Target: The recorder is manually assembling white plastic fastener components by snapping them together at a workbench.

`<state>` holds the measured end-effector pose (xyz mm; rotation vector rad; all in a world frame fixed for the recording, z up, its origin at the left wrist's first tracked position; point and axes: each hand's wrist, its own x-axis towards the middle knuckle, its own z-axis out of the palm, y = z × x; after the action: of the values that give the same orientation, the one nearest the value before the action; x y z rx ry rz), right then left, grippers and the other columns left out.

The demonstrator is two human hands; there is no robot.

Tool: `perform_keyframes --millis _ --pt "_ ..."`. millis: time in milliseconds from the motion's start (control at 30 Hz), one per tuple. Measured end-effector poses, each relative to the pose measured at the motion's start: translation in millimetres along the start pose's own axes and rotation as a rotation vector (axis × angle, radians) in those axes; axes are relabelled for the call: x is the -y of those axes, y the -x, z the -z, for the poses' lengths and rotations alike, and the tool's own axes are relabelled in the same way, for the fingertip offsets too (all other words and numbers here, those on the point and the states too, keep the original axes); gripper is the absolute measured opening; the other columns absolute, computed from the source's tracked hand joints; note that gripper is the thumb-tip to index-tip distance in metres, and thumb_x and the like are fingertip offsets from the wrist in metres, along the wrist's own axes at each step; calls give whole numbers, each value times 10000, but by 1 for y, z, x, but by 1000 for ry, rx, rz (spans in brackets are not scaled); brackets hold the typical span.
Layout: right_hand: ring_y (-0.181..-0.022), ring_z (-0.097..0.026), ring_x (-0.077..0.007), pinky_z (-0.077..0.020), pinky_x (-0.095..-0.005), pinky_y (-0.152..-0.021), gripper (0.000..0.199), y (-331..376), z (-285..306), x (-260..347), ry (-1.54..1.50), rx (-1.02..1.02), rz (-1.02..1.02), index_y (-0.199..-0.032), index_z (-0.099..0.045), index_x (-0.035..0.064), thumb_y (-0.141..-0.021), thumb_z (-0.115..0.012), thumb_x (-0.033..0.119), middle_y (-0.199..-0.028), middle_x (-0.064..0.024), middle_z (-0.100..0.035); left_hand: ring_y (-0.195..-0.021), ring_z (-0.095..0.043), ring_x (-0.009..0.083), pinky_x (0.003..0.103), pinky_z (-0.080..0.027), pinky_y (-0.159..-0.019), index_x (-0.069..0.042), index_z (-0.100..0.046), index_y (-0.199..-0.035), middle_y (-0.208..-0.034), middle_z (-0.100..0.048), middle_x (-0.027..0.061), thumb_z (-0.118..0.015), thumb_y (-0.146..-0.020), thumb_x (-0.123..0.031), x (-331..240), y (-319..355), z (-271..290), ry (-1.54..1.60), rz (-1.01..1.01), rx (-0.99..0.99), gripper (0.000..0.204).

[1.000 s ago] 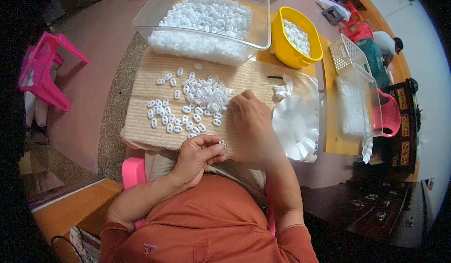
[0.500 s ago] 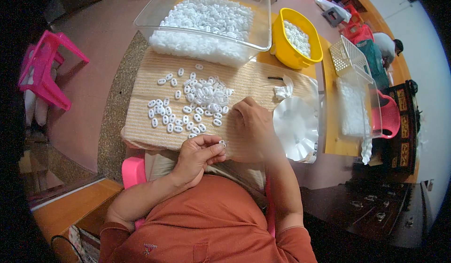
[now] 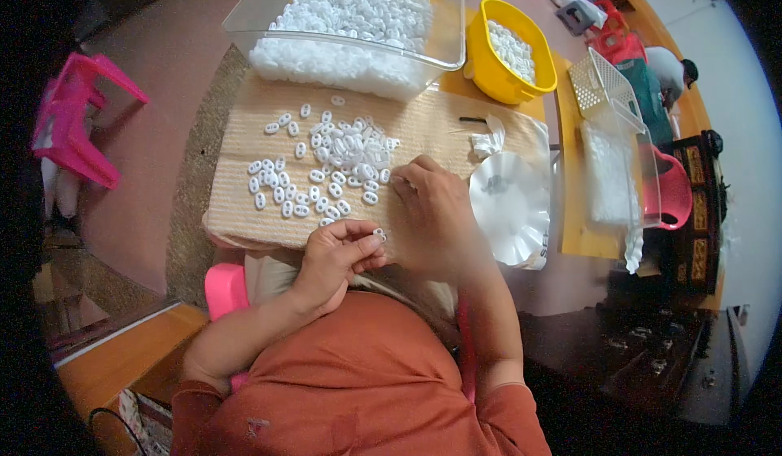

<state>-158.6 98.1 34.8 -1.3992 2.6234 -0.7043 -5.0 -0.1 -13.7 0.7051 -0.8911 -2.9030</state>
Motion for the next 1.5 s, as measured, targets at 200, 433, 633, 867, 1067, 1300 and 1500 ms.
perform_keyframes --millis 200,433,633,867,1067,1300,1500 --pt "-761 -626 -298 -488 -364 -683 96 -1 -2 -4 0 4 -26 -869 -661 28 -829 -633 111 -868 -114 -634 -697 -643 122 236 -554 -663 15 -605 -990 -815 -650 68 -652 -853 -34 -2 0 -3 14 0 -33 152" --pt "-766 -611 -319 -480 -379 -676 96 0 -3 -6 -24 7 -47 -841 -613 25 -819 -640 115 -833 -119 -615 -698 -642 120 234 -552 -657 12 -605 -995 -816 -650 67 -649 -855 -31 -1 1 -3 16 2 -28 153" --pt "-759 -611 -324 -480 -378 -666 92 2 -2 -3 -23 -24 22 -842 -616 22 -811 -640 106 -818 -124 -615 -752 -640 132 274 -564 -720 -10 -593 -1014 -862 -646 58 -623 -869 -39 -1 1 -1 -11 8 4 151" --pt "-760 -621 -311 -488 -371 -669 95 4 -2 -4 -58 -7 18 -880 -652 27 -798 -648 75 -848 -116 -625 -761 -639 130 266 -564 -714 -6 -591 -1021 -870 -643 57 -626 -871 -49 -2 2 -1 -20 6 -2 159" --pt "-773 -638 -287 -503 -343 -652 121 7 -2 3 -157 -63 72 -886 -669 46 -766 -668 57 -909 -97 -627 -759 -636 126 259 -560 -713 -6 -595 -1024 -865 -641 56 -629 -873 -56 -2 2 -2 -17 -3 -11 163" --pt "-739 -643 -264 -515 -333 -641 178 7 -15 5 -74 52 122 -903 -682 69 -726 -697 77 -894 -67 -636 -758 -636 125 263 -560 -712 -7 -602 -1018 -863 -640 54 -623 -875 -50 -2 1 -2 -6 -8 -22 151" --pt "-748 -648 -261 -517 -340 -645 168 5 -13 9 -94 77 118 -896 -680 67 -729 -695 71 -873 -59 -643 -746 -639 129 272 -565 -711 -10 -607 -1015 -849 -643 54 -630 -867 -40 0 1 -2 12 -18 -35 153"
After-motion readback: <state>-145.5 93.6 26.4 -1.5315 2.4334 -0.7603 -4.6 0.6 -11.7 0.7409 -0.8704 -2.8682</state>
